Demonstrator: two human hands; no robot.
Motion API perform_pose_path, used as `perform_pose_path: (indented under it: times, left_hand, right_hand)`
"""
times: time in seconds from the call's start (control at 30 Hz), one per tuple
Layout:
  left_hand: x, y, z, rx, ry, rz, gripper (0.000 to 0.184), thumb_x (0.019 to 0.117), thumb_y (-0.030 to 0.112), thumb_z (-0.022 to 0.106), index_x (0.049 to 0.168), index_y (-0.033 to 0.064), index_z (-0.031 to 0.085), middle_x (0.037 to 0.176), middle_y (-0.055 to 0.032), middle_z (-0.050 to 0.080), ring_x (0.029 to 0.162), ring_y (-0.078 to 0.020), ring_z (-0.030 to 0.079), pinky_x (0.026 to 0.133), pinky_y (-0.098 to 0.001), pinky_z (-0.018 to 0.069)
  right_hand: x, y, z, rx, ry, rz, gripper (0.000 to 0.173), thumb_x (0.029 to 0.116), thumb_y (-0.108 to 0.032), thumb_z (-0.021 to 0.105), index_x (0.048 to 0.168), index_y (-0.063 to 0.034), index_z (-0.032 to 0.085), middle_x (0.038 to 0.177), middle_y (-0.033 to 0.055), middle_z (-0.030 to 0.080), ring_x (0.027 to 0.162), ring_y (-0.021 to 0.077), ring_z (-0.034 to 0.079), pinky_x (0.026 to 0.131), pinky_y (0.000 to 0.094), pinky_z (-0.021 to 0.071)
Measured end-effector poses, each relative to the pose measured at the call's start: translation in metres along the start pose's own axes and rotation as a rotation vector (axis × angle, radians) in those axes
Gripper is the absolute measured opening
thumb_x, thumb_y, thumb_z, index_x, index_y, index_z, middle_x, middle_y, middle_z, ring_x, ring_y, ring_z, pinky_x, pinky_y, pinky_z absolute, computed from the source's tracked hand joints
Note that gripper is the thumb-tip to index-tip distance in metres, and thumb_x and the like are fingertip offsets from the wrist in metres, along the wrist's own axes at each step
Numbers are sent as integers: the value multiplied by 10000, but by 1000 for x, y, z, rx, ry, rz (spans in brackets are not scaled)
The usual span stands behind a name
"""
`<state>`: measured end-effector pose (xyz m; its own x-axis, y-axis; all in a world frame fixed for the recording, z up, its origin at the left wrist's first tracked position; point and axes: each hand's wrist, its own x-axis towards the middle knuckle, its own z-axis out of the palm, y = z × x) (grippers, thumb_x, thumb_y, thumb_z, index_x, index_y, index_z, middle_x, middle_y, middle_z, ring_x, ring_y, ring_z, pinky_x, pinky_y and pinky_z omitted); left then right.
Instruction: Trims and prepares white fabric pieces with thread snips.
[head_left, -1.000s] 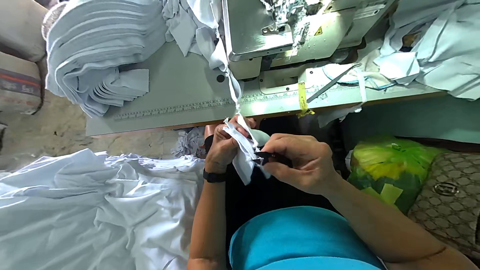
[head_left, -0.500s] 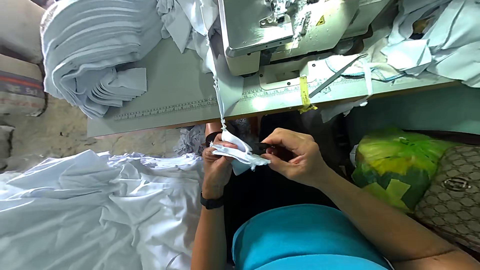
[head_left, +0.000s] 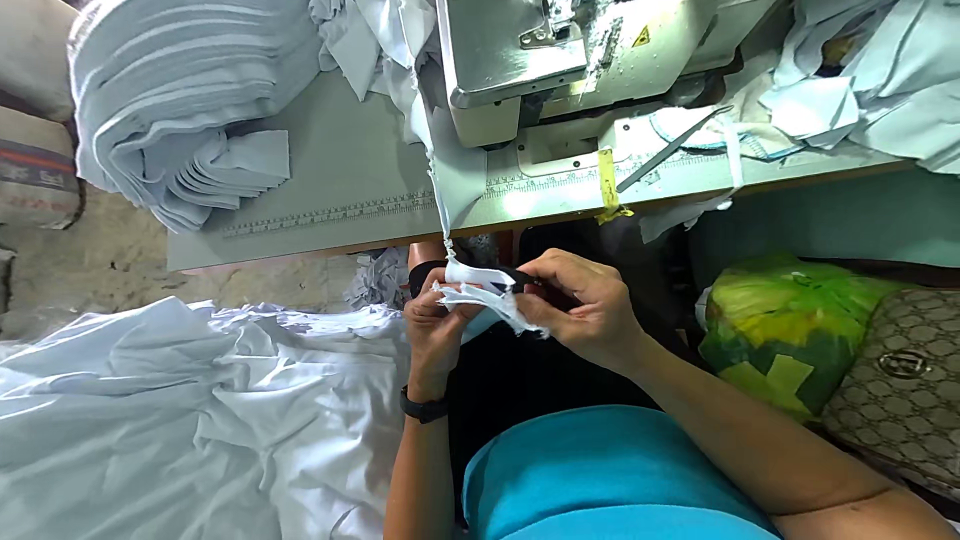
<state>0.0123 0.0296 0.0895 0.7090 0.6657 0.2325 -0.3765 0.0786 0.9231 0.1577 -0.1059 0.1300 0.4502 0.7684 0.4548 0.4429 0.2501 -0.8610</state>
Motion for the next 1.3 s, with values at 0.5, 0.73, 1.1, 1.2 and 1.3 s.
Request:
perform_pose_path:
  times: [0.5,0.73,1.1,1.2,1.3]
  left_hand:
    - [-18,16,-3,256,-20,-93,130,843,18,795,912,125,767,1042,14,733,905,-90,708,804,-285,621]
    - [-20,24,-8,296,-55,-81,110,877,43,774,976,88,759,1040,1,740,921,-98,714,838,-304,620]
    - [-19,35,-8,337,-156,-104,97,896,64,759,981,112,761,1012,47,744,905,-49,707,821,-268,614]
    - [-14,82,-23,367,-235,-34,111,933,152,739,1026,212,750,1012,124,732,912,11,687,812,-205,600]
    - [-14,138,-27,380,-310,21,243,973,211,702,1214,239,685,1107,150,712,934,33,679,820,-164,589]
  right_hand:
    - [16,31,5,-386,-136,-224,184,939,-116,676,1039,37,698,922,144,669,790,185,666,678,263,562]
    - [30,33,22,-227,-198,-319,165,962,-73,639,1032,60,707,923,145,688,832,175,681,757,242,571]
    - [23,29,11,-304,-190,-215,171,985,-98,615,1011,36,718,897,129,687,801,168,673,741,240,566]
    - [28,24,-1,-255,-124,-47,174,950,-85,658,1021,60,720,870,134,680,767,139,638,723,229,540]
    - [24,26,-14,-133,-77,171,181,917,-93,698,1040,40,700,872,61,645,707,3,561,648,122,486]
